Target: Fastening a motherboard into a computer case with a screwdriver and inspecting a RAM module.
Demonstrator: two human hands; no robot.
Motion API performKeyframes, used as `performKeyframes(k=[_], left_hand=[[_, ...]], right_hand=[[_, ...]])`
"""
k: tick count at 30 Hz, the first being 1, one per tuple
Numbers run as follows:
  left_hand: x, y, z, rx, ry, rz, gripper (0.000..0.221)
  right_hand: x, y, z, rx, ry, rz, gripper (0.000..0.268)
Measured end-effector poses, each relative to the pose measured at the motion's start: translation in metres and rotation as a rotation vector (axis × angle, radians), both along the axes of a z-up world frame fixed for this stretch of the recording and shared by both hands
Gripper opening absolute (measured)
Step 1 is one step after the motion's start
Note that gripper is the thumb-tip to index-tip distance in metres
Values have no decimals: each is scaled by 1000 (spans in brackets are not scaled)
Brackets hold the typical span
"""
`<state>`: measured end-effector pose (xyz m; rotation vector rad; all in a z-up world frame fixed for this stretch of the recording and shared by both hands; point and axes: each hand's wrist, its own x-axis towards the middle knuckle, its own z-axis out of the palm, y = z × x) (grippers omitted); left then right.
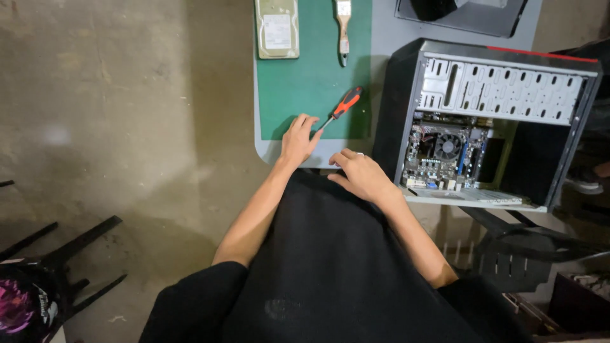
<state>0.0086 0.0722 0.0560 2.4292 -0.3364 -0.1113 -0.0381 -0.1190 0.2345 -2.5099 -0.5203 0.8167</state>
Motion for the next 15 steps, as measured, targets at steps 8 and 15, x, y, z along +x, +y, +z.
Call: performKeyframes(k=[8,15], left_hand=[[-12,45,12,-122,-16,47,21],[4,65,19,-196,-95,202,15]], right_hand=[[33,4,-34,-83,50,-7,34],[140,15,-64,-15,-147,-64,29]])
